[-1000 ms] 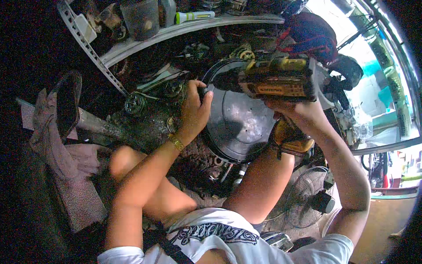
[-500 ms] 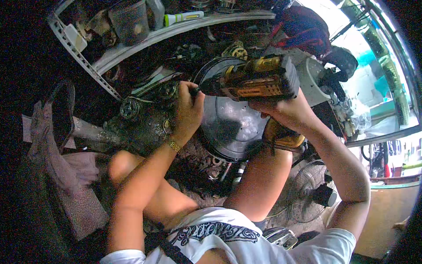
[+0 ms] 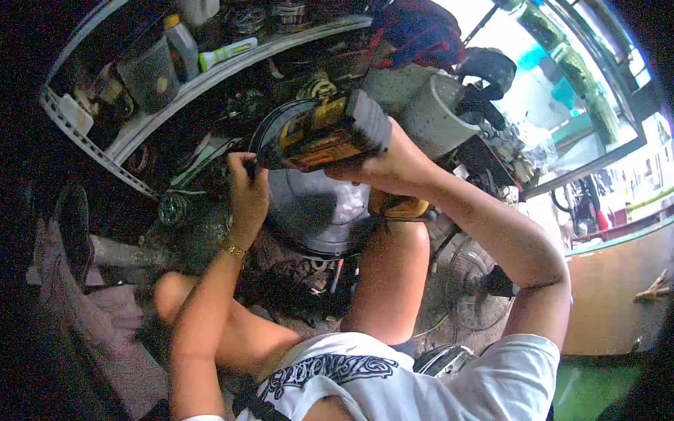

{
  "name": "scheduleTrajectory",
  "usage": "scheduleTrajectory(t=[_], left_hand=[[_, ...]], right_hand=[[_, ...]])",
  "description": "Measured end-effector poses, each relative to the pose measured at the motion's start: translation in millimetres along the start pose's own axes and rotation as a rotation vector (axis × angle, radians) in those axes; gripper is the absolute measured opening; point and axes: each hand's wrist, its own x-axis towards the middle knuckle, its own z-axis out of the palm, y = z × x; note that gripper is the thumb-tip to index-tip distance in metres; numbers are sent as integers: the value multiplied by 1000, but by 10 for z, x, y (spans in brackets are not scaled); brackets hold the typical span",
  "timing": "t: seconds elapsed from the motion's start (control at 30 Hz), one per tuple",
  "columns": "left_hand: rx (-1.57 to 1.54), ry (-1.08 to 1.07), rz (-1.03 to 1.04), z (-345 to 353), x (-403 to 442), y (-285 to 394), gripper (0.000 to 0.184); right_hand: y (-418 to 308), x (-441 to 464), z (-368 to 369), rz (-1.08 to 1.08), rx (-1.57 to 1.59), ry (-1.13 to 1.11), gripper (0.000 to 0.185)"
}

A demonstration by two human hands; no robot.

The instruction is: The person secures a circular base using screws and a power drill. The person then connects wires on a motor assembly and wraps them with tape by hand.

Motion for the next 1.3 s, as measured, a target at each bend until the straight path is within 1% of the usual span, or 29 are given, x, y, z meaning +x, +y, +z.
scheduleTrajectory(t=[0.07, 0.1, 0.13, 0.2, 0.27, 0.33, 0.37, 0.4, 0.43, 0.47, 0.5, 0.53, 0.6, 0.67, 0.7, 0.73, 0.77, 0.8, 0.87, 0.93, 0.97, 1.0, 1.03, 1.07, 1.13, 1.17, 1.3], left_hand=[[38, 10, -101, -5, 1, 46, 25], [71, 4, -5, -1, 27, -83, 26], [48, -15, 10, -15, 25, -192, 26], [181, 36, 142, 12, -1, -188, 27], [68, 18, 71, 29, -11, -139, 27], [127, -9, 62, -1, 4, -159, 28], [95, -28, 85, 16, 10, -162, 28], [67, -47, 20, 10, 9, -186, 29], [49, -57, -48, 11, 16, -177, 30], [43, -60, -37, 25, 24, -128, 30], [92, -32, -47, 22, 4, -84, 30], [143, -1, -59, 30, -13, -50, 29], [169, -2, -70, 40, -25, -25, 28], [204, 9, -87, 74, -50, -44, 26], [199, 26, -128, 130, -54, -115, 26], [205, 59, -173, 106, -47, -151, 25], [209, 20, -161, 66, -47, -69, 26], [217, -10, -154, 58, -43, 32, 27], [280, 64, 9, 76, -51, -153, 27], [221, 76, -54, 93, -59, -134, 28], [168, 50, -111, 79, -62, -18, 29], [105, 23, -170, 54, -62, 81, 29], [136, 6, -121, 40, -56, 38, 29], [141, 18, -128, 41, -50, 24, 29], [182, 49, 19, 50, -55, 4, 29], [228, 59, 61, 34, -50, 17, 26], [164, 37, 1, 29, -59, 22, 22]], right_hand=[[-47, -17, 21, 151, 117, 25, 38], [-100, -3, 11, 283, 169, -21, 40], [-196, -7, 11, 329, 205, 14, 43], [-16, 30, 60, 59, 113, 74, 43], [32, 75, 44, 215, 244, 7, 43], [-20, 124, 20, 350, 379, -62, 44], [-96, 144, -18, 400, 380, -89, 44], [-166, 169, -29, 451, 394, -126, 44], [-242, 176, -26, 408, 360, -119, 43], [-286, 185, -21, 362, 329, -120, 42], [-299, 194, -15, 344, 377, -164, 42], [-316, 200, -24, 341, 378, -164, 42], [-442, 231, -52, 293, 182, -216, 38], [-336, 352, 54, 302, 390, -168, 34], [-265, 311, 15, 463, 499, -156, 30], [-287, 316, -51, 631, 396, -162, 30], [-251, 318, -67, 670, 317, -192, 30], [-235, 278, -51, 579, 364, -170, 30], [-433, 260, -43, 604, 240, -178, 29], [-399, 262, -31, 676, 326, -178, 30], [-404, 286, -37, 659, 340, -205, 30], [-425, 307, -57, 690, 343, -202, 30], [-450, 338, -59, 727, 342, -192, 31], [-486, 351, -34, 723, 342, -207, 31], [-548, 329, 29, 721, 419, -93, 28], [-546, 334, 36, 703, 364, -135, 28], [-492, 339, -6, 701, 317, -207, 29]])
